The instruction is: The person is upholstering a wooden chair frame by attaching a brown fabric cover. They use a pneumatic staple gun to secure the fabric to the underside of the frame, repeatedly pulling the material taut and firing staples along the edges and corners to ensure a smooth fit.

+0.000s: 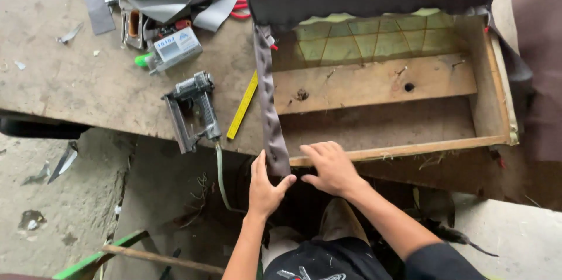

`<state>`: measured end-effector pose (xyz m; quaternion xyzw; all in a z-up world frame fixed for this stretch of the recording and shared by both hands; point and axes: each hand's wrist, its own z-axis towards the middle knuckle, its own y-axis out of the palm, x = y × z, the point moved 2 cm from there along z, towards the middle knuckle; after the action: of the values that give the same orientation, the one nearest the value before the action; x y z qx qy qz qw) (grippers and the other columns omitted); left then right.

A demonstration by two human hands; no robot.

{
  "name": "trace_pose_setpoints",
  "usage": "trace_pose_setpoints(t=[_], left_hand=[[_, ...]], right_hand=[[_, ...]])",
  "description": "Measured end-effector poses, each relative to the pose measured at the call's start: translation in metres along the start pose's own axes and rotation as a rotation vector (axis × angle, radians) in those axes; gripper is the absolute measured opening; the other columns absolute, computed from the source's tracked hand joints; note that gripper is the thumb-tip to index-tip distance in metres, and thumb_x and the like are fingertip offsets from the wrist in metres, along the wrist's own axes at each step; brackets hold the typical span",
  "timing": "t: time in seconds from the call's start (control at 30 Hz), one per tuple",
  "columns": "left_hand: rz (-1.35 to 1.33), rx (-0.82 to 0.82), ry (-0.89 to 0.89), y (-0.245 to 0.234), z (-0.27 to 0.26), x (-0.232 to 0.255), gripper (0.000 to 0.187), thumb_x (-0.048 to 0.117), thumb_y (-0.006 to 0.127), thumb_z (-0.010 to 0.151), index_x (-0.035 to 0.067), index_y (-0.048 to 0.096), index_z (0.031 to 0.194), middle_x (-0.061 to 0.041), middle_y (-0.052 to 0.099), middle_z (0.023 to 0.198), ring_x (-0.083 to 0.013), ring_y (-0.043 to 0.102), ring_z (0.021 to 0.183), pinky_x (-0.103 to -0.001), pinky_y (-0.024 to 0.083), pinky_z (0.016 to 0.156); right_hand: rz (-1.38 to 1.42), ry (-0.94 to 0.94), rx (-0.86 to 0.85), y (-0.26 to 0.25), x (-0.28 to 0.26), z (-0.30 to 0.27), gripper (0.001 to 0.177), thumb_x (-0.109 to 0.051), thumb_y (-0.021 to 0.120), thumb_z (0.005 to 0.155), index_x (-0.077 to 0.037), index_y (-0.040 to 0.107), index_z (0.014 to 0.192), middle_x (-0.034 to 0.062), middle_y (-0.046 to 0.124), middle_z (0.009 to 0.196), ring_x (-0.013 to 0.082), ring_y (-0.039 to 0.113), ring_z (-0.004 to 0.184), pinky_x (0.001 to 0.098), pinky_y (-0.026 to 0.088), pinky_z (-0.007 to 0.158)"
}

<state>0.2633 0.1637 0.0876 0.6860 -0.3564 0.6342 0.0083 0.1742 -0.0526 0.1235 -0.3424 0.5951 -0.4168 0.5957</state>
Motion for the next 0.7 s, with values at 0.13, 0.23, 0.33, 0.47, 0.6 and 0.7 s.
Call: trace_pose_setpoints(t=[0.13, 0.23, 0.33, 0.47, 0.6, 0.7], left_hand=[[0.199, 0.072, 0.046, 0.022, -0.014, -0.022, 0.098, 0.023, 0.088, 0.078, 0.004, 0.038, 0.16, -0.019, 0.05, 0.148, -0.0389, 0.056, 0.136, -0.049, 0.053, 0.111], [0.231, 0.22, 0.14, 0.032, -0.019, -0.011, 0.079, 0.014, 0.079, 0.082, 0.002, 0.047, 0.153, -0.018, 0.058, 0.137, -0.0375, 0.063, 0.127, -0.047, 0.058, 0.103], [0.277, 0.287, 0.209, 0.048, -0.036, -0.006, 0.062, 0.013, 0.073, 0.083, 0.002, 0.056, 0.142, -0.014, 0.063, 0.123, -0.0342, 0.069, 0.114, -0.043, 0.062, 0.093], [0.516, 0.295, 0.218, 0.085, -0.047, -0.039, 0.039, 0.043, 0.069, 0.097, 0.01, 0.064, 0.117, -0.003, 0.064, 0.098, -0.0223, 0.074, 0.09, -0.033, 0.065, 0.076], [0.654, 0.355, 0.213, 0.085, -0.05, -0.035, 0.029, 0.042, 0.066, 0.1, 0.014, 0.062, 0.103, 0.003, 0.059, 0.083, -0.0177, 0.07, 0.075, -0.03, 0.063, 0.066], [0.768, 0.364, 0.317, 0.082, -0.047, -0.041, 0.038, 0.048, 0.071, 0.089, 0.013, 0.06, 0.102, -0.005, 0.059, 0.087, -0.0287, 0.068, 0.078, -0.041, 0.059, 0.067]], right_hand=[[-0.229, -0.042, 0.049, 0.061, 0.01, -0.003, 0.033, -0.033, 0.069, 0.067, -0.022, 0.06, 0.098, 0.001, 0.064, 0.087, 0.0273, 0.07, 0.084, 0.0423, 0.053, 0.077], [-0.253, -0.061, 0.139, 0.048, 0.019, -0.008, 0.026, -0.029, 0.063, 0.062, -0.026, 0.054, 0.086, -0.0035, 0.059, 0.08, 0.0242, 0.068, 0.076, 0.039, 0.054, 0.068], [-0.273, -0.074, 0.126, 0.046, 0.035, -0.03, 0.028, -0.03, 0.064, 0.061, -0.026, 0.052, 0.085, -0.0046, 0.056, 0.078, 0.0231, 0.067, 0.074, 0.0389, 0.054, 0.066], [-0.296, -0.106, 0.082, 0.044, 0.063, -0.048, 0.03, -0.031, 0.063, 0.067, -0.024, 0.057, 0.096, -0.003, 0.056, 0.082, 0.0231, 0.066, 0.076, 0.0391, 0.054, 0.069], [-0.363, -0.158, 0.141, 0.043, 0.06, -0.042, 0.033, -0.034, 0.062, 0.063, -0.024, 0.055, 0.094, -0.0024, 0.055, 0.084, 0.0241, 0.064, 0.079, 0.0395, 0.052, 0.07], [-0.332, -0.16, 0.019, 0.025, 0.028, -0.035, 0.064, -0.052, 0.079, 0.07, -0.024, 0.058, 0.123, 0.0001, 0.062, 0.107, 0.024, 0.067, 0.103, 0.0412, 0.053, 0.093]])
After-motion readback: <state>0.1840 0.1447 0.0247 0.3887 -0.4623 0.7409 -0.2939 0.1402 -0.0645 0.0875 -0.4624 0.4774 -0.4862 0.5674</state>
